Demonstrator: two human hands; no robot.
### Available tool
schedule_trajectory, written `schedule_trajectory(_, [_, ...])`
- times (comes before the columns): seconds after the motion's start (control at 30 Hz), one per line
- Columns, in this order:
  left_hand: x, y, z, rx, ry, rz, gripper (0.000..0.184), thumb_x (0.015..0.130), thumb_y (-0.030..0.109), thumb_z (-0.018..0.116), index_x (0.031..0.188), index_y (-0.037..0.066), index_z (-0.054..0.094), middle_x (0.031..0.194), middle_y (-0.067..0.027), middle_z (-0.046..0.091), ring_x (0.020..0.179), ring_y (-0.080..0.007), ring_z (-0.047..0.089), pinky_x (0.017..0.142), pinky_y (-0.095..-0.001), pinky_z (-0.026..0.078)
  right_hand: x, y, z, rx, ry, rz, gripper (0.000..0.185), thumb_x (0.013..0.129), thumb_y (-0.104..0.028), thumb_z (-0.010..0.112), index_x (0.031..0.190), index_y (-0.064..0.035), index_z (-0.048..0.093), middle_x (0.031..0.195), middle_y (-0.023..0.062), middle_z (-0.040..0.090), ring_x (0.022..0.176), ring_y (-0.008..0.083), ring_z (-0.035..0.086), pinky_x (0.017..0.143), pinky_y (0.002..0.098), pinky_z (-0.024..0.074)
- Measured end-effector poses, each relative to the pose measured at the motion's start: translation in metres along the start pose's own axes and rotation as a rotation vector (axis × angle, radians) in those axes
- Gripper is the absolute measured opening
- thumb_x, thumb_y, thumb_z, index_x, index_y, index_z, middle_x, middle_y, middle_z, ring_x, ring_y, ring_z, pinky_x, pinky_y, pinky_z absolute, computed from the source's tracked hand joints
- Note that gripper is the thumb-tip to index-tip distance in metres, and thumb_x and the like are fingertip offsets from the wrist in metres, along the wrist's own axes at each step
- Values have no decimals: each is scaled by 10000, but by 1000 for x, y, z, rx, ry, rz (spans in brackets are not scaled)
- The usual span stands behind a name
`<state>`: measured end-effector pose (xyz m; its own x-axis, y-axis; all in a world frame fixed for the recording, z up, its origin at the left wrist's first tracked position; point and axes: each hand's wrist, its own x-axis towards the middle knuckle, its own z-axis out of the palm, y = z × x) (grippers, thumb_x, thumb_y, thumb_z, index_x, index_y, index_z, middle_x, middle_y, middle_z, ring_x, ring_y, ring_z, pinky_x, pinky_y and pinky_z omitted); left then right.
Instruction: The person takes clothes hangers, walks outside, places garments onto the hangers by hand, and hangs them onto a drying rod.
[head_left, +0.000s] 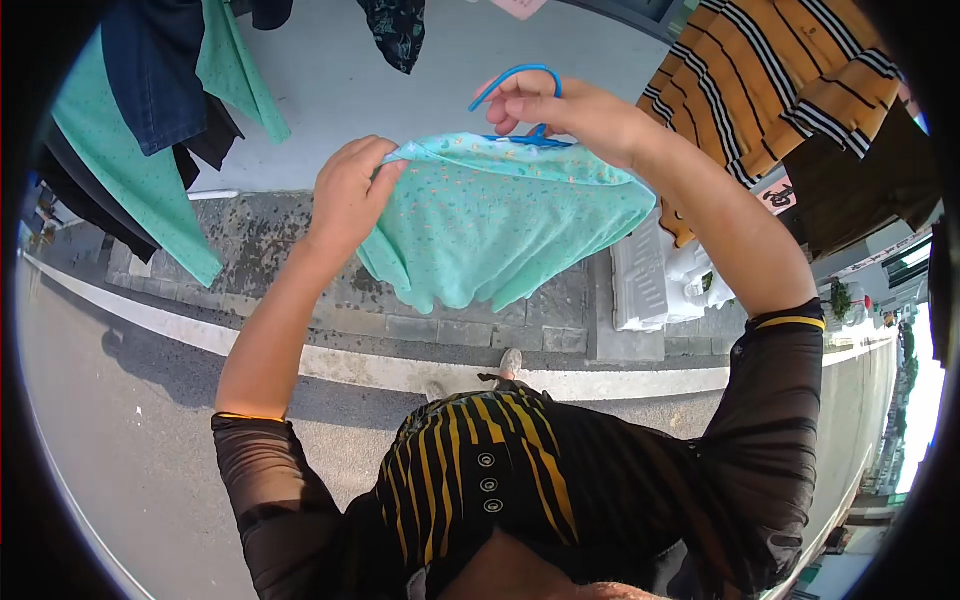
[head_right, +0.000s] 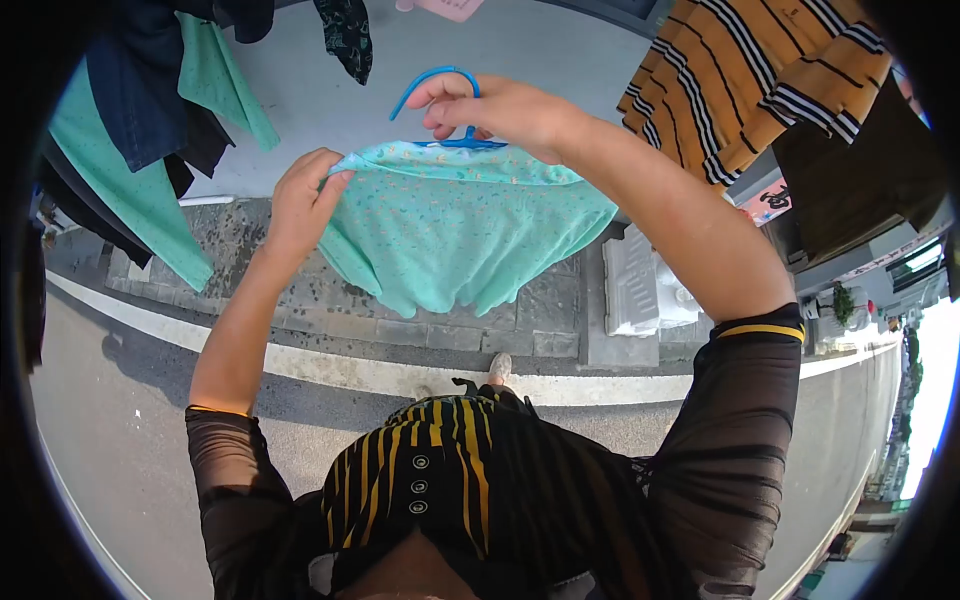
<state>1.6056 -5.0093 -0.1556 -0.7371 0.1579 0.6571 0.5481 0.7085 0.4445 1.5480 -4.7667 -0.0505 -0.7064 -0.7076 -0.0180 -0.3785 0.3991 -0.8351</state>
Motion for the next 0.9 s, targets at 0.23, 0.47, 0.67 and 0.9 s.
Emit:
schedule_trajectory(0.23, [22,-3,-12,-198,86,26,107,792,113,549,774,8,531,679,-84,502,668,-257,501,614,-335,385,-129,21,-59,-472,-189,342,489,837,-425,535,1119,-25,526,959,75,562,909,172,514,811,282,400])
schedule_trajectory(0.47, [65,12,41,-279,17,182,254,803,136,561,1033,34,521,1081,-108,485,1046,-242,457,892,-323,355,-209,-26,-27,449,363,250,287,855,-173,524,1059,26,551,937,73,615,854,139,579,808,273,443])
schedule_trajectory(0.67, [53,16,60,-361,-23,114,510,772,162,604,1234,77,408,1268,-143,368,1183,-283,365,968,-364,309,-212,-65,-36,564,773,154,286,838,-181,519,1018,38,552,921,114,621,785,182,620,738,301,504])
schedule_trajectory(0.9, [2,2,54,-603,-107,-98,490,786,153,597,1233,75,411,1253,-112,388,1164,-241,384,922,-351,350,-144,-145,-125,377,979,-51,249,846,-184,525,995,14,553,900,101,619,761,177,615,731,305,513])
